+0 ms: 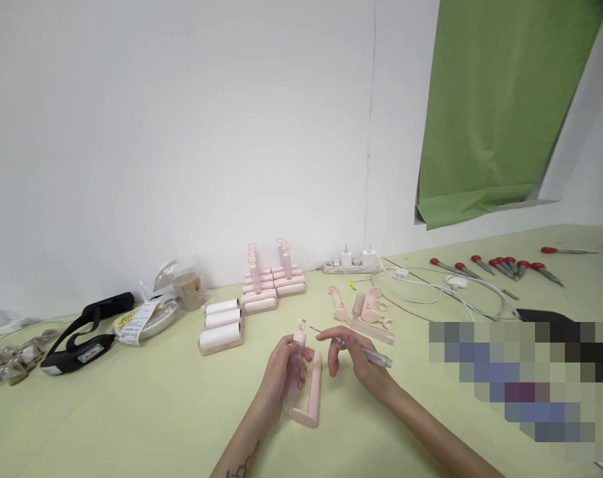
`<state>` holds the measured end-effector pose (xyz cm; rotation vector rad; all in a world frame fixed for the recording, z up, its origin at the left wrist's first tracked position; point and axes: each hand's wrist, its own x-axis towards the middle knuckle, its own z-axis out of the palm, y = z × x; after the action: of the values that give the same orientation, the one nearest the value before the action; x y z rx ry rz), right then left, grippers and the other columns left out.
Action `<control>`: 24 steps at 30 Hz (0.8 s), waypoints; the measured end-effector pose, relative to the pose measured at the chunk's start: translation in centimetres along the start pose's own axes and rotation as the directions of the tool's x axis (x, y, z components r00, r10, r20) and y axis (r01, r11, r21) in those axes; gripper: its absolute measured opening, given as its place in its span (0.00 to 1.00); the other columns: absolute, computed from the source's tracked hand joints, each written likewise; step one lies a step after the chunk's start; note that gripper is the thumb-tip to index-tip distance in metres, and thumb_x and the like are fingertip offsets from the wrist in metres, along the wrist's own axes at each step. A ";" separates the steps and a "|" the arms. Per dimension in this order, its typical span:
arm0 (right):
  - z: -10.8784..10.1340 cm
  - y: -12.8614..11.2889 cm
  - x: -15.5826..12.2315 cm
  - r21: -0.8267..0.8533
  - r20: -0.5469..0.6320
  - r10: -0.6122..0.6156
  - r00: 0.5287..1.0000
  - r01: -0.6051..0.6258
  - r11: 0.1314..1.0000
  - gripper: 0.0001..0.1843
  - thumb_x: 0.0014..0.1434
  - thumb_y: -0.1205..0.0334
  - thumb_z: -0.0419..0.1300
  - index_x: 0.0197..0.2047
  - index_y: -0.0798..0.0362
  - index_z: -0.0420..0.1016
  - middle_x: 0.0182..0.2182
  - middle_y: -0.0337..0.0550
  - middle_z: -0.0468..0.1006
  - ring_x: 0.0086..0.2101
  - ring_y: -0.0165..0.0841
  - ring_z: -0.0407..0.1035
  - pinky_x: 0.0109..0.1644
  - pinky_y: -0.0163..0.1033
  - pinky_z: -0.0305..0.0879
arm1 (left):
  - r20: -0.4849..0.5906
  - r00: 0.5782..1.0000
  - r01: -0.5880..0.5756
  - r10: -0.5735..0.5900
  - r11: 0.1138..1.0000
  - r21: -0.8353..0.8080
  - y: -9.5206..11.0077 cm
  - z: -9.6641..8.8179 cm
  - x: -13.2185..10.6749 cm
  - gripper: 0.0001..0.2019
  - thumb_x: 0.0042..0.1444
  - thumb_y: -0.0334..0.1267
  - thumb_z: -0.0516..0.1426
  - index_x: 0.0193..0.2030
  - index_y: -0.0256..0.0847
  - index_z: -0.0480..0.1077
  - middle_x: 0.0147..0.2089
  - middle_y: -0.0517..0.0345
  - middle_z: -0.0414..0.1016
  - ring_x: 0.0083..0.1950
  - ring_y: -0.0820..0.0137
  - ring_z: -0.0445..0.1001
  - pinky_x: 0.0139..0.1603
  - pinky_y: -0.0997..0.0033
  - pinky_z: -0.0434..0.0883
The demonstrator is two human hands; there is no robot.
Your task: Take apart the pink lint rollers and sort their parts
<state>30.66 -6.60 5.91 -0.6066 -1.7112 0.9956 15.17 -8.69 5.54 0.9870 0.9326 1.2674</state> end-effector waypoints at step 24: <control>-0.4 0.2 0.6 -0.325 -0.162 0.079 0.984 -0.128 0.937 0.15 0.46 0.64 0.44 0.11 0.53 0.59 0.11 0.36 0.62 0.17 0.26 0.58 0.21 0.31 0.54 | 0.421 0.899 -0.406 0.115 -0.134 0.904 0.8 -0.1 -1.6 0.12 0.55 0.47 0.46 0.29 0.42 0.61 0.24 0.61 0.69 0.23 0.71 0.66 0.22 0.76 0.51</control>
<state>30.77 -5.89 6.16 -0.9760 -1.7425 0.7142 14.74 -10.20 6.29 2.6412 1.5993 0.4401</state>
